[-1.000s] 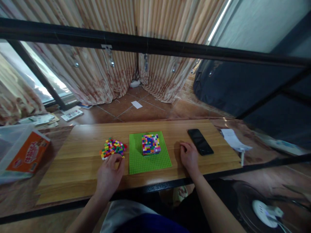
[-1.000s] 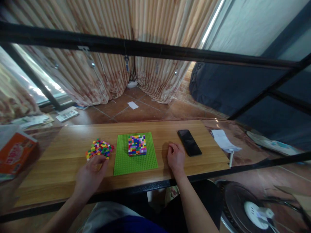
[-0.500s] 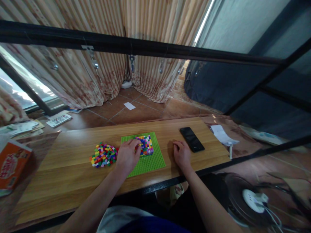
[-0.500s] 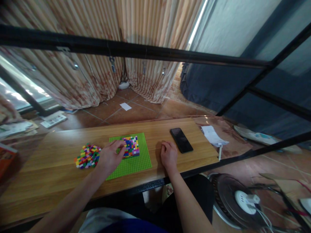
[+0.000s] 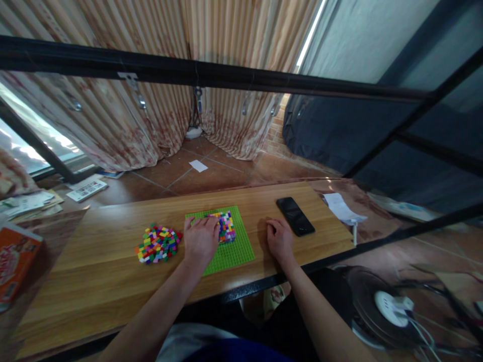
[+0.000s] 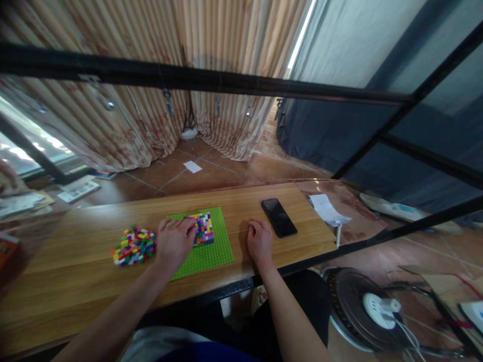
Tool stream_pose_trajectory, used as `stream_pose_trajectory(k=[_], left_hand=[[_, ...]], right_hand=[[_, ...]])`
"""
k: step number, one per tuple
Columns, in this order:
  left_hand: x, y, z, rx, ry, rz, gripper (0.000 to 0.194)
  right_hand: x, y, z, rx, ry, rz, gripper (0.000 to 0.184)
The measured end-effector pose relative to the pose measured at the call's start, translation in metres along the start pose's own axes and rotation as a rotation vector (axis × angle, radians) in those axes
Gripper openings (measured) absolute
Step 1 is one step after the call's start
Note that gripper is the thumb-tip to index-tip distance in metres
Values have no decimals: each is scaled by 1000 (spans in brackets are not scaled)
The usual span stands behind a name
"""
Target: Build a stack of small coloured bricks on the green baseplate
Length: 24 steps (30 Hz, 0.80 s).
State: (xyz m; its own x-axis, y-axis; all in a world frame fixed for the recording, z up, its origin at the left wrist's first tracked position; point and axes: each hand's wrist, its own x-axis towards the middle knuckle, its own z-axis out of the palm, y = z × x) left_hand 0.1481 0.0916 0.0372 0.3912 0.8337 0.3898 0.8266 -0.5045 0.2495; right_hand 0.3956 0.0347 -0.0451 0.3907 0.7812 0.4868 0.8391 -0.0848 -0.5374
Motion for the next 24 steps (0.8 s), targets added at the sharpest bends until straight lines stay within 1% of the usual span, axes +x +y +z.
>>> stream_pose_trajectory(k=[5,11,18,24], left_hand=[[-3,-1,4,-28,26,-29,22],[-10,-10,5,-84,57,-28,23],[-19,-11,0,-47,101,90,29],[-23,-8,4,26,144,137,26]], right_hand=[[0,-1,-1,-1,-2,-2,25],[0,-3,-2,1,-7,10,26],[0,-2,-1,-12,-13,13,26],[-1,0,0,-8,1,-8,27]])
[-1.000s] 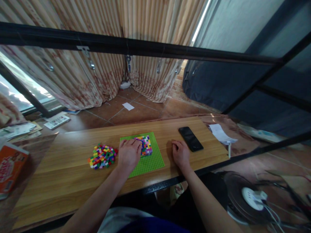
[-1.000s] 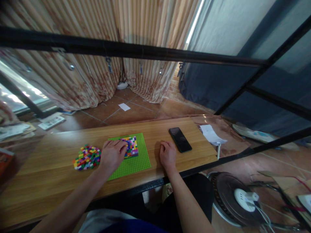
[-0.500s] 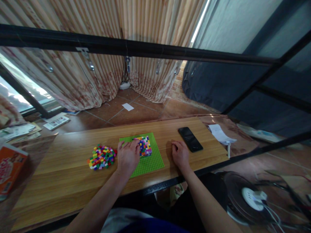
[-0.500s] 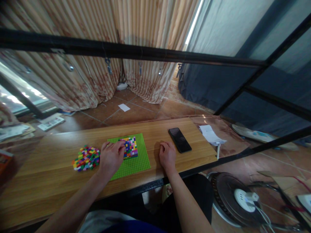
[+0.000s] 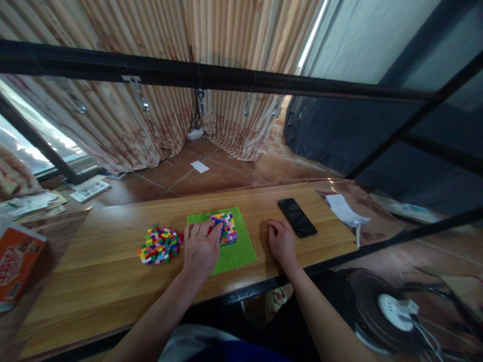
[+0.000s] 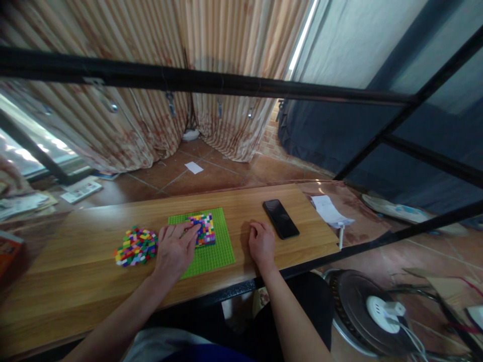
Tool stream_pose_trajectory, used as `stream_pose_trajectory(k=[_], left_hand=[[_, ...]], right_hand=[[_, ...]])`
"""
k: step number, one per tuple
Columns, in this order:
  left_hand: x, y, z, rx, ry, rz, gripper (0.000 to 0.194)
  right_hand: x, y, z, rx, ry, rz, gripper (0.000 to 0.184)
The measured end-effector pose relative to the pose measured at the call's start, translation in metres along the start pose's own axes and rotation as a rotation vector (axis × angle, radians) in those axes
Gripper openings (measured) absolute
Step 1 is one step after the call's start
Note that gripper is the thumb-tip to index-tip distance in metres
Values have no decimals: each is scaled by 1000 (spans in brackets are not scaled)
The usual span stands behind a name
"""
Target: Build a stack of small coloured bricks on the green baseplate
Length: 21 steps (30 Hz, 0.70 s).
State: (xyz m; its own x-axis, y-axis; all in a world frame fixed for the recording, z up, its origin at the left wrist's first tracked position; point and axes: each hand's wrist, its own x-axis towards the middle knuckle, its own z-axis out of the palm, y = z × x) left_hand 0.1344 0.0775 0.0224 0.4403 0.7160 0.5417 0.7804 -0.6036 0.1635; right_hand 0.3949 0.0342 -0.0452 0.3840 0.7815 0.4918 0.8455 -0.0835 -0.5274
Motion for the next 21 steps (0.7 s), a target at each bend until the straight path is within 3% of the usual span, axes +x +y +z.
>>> stream_pose_trajectory(k=[11,21], left_hand=[[-6,3,7,-63,30,-43,28],[-8,6,6,-93,-15,-95,29]], right_hand=[[-1,3,1,-22,-6,-2,26],[-1,4,0,-31,3,-29,28]])
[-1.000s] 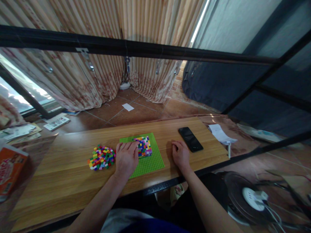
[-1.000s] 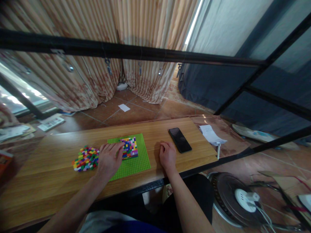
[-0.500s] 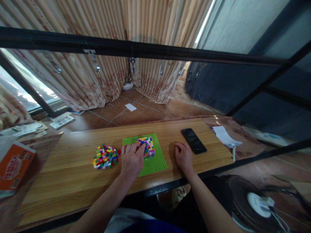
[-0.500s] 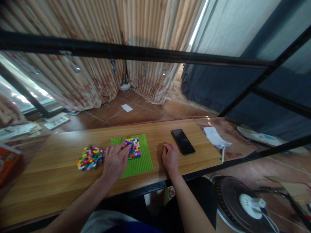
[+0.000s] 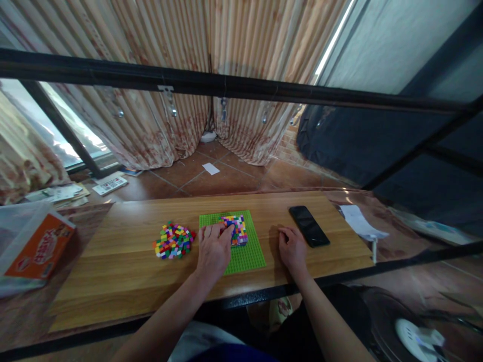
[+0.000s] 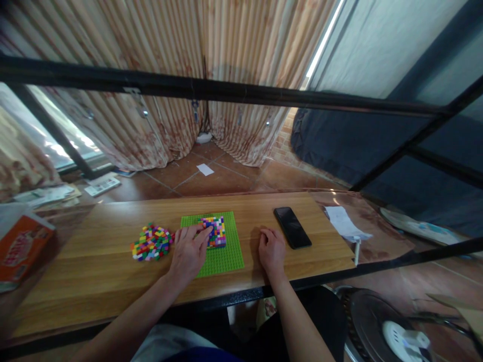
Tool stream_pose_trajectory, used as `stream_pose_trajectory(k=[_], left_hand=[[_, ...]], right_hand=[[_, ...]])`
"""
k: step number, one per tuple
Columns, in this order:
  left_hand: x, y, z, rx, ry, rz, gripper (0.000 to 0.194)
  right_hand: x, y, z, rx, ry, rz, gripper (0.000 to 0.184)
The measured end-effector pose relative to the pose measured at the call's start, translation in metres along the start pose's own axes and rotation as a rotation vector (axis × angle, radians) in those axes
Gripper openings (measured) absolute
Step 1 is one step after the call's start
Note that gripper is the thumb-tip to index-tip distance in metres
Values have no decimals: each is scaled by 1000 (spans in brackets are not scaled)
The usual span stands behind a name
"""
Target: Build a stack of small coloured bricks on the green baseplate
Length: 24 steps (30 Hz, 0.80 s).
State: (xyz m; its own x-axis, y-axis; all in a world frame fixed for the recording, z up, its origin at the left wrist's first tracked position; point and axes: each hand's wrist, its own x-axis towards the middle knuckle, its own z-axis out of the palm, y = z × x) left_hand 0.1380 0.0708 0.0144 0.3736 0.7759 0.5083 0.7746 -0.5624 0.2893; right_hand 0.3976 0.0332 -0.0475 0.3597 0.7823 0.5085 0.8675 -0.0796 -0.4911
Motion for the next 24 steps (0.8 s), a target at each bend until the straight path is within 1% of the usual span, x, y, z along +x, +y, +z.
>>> stream_pose_trajectory(k=[3,6,8,15,19,24], left_hand=[[-3,-1,-3,-20,-3,-25,33],[-11,-9,-8,-50,10,-42,37],[-18,-20,-12,-47,27,-55,36],[-51,-69,-23,2,73,-147,29],[-61,-81,-29,19,84,-188,29],[-63,-90,-34,69,82,-204,30]], right_hand=[[1,1,0,11,-2,-8,28],[1,1,0,13,-2,-12,28],[0,2,0,14,-2,-15,28],[-1,4,1,5,15,-23,28],[0,4,1,4,2,-28,29],[0,4,1,0,-7,-15,29]])
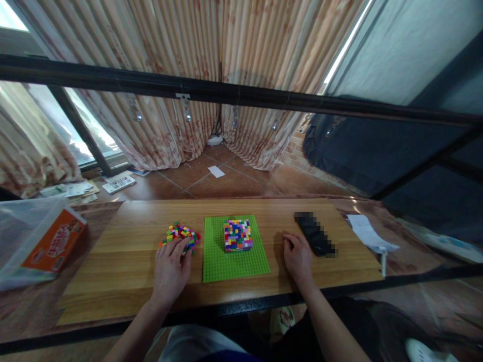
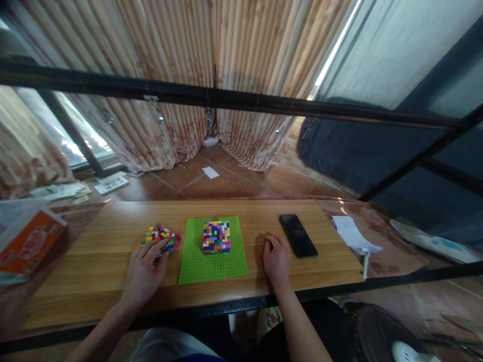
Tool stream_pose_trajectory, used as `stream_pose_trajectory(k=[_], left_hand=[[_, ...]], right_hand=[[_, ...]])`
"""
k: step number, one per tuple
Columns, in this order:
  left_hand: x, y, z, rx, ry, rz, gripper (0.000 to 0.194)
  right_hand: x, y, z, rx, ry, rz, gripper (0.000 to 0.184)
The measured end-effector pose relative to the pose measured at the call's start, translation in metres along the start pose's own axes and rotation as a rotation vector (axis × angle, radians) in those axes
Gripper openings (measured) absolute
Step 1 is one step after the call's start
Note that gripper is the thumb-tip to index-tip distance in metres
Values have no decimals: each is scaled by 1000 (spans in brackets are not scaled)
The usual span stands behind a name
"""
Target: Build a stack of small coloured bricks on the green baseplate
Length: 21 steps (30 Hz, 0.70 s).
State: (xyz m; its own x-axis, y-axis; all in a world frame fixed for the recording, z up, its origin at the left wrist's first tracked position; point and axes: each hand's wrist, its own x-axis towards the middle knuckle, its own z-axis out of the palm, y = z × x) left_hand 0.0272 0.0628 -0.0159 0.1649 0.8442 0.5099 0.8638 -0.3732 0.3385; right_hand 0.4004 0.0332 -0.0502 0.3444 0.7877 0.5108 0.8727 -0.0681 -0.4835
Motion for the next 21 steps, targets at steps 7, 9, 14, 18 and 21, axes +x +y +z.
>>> stream_pose_trajectory(k=[7,9,14,18,21], left_hand=[[-2,-10,0,42,1,-29,31],[-2,-10,1,52,5,-36,31],[-2,-9,4,103,15,-43,31],[0,-9,5,137,20,-26,27],[1,-9,5,151,35,-18,25]], right_hand=[[-1,1,1,-1,17,-2,28],[-1,0,1,-2,12,-2,28],[-1,0,0,-13,-5,10,29],[0,-1,0,-3,4,9,28],[0,-3,-1,13,8,3,27]])
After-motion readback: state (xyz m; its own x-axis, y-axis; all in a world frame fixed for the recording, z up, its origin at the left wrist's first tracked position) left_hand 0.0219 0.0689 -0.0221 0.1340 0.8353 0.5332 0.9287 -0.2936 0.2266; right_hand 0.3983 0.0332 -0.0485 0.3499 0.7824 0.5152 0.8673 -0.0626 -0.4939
